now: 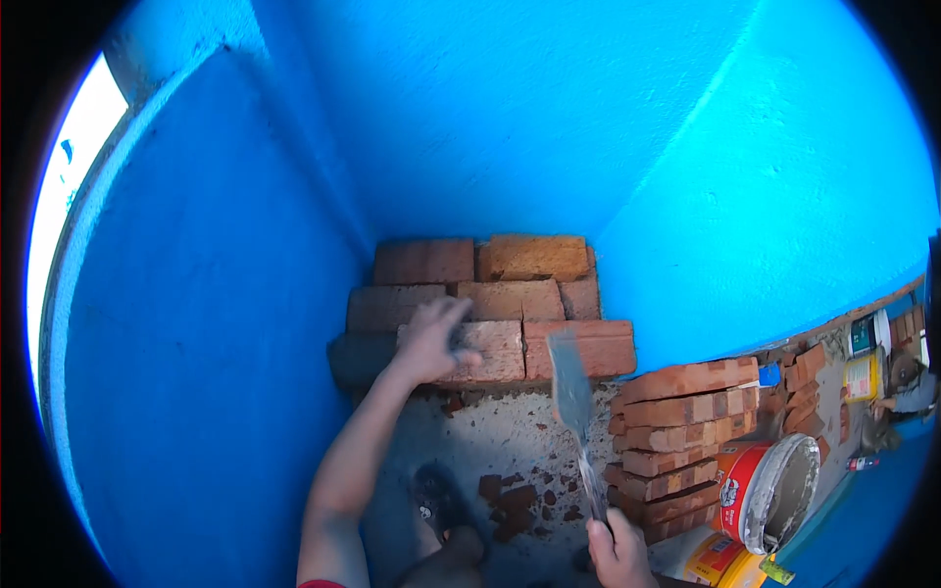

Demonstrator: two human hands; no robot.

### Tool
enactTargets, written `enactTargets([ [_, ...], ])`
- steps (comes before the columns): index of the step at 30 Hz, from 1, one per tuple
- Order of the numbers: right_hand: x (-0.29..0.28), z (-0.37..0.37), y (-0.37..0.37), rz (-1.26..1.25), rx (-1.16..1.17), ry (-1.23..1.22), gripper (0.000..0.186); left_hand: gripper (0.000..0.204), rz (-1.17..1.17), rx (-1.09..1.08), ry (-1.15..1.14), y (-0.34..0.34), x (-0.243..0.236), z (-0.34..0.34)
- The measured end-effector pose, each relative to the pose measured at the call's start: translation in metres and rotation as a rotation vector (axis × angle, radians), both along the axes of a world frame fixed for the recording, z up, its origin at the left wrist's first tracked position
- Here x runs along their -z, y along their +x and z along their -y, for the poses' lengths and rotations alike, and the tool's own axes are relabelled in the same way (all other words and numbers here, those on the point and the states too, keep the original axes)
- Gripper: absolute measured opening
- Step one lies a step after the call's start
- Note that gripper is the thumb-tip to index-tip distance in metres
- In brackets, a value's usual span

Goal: The person lays bricks by spreading mortar with a trowel, placing bricks onto the mortar by hand, and leveling the bricks and scraping excess mortar with a trowel.

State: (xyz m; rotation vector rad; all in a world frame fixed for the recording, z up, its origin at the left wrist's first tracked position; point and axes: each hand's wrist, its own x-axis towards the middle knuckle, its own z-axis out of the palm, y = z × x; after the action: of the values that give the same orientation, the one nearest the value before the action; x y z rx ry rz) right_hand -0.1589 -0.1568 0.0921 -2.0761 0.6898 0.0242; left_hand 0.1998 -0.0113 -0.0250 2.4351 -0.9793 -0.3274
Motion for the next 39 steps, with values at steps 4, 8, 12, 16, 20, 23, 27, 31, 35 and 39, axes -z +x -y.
enactTargets([
  [4, 0.033, 0.003, 0.042, -0.020, 0.004, 0.175, 0.026, 0.069, 0.074, -0.578, -0.022, -0.009, 0.010, -0.047],
  [8, 0.071, -0.007, 0.081, -0.122, -0.085, 0.067, 0.035, 0.053, -0.121, -0.534, -0.126, -0.008, 0.043, -0.077],
  [12, 0.088, -0.022, 0.111, -0.034, -0.098, -0.090, 0.038, 0.043, -0.134, -0.544, -0.230, -0.013, 0.036, -0.075],
  [16, 0.108, -0.032, 0.121, -0.067, -0.067, -0.101, 0.041, 0.043, -0.199, -0.531, -0.279, -0.013, 0.040, -0.073],
  [20, 0.114, -0.037, 0.122, -0.003, -0.003, -0.106, 0.044, 0.042, -0.116, -0.498, -0.299, -0.009, 0.048, -0.072],
  [23, 0.116, -0.035, 0.126, 0.004, 0.014, -0.077, 0.045, 0.041, -0.149, -0.476, -0.308, -0.013, 0.038, -0.075],
  [27, 0.111, -0.029, 0.128, -0.038, 0.026, -0.079, 0.043, 0.042, -0.135, -0.504, -0.255, -0.011, 0.039, -0.071],
  [31, 0.097, -0.033, 0.130, -0.084, 0.054, -0.019, 0.044, 0.043, -0.154, -0.503, -0.260, -0.011, 0.035, -0.074],
  [35, 0.101, -0.026, 0.132, -0.220, -0.003, -0.005, 0.047, 0.045, -0.169, -0.507, -0.237, -0.010, 0.035, -0.068],
  [39, 0.117, -0.028, 0.116, -0.133, 0.019, -0.067, 0.045, 0.045, -0.119, -0.523, -0.229, -0.016, 0.038, -0.065],
])
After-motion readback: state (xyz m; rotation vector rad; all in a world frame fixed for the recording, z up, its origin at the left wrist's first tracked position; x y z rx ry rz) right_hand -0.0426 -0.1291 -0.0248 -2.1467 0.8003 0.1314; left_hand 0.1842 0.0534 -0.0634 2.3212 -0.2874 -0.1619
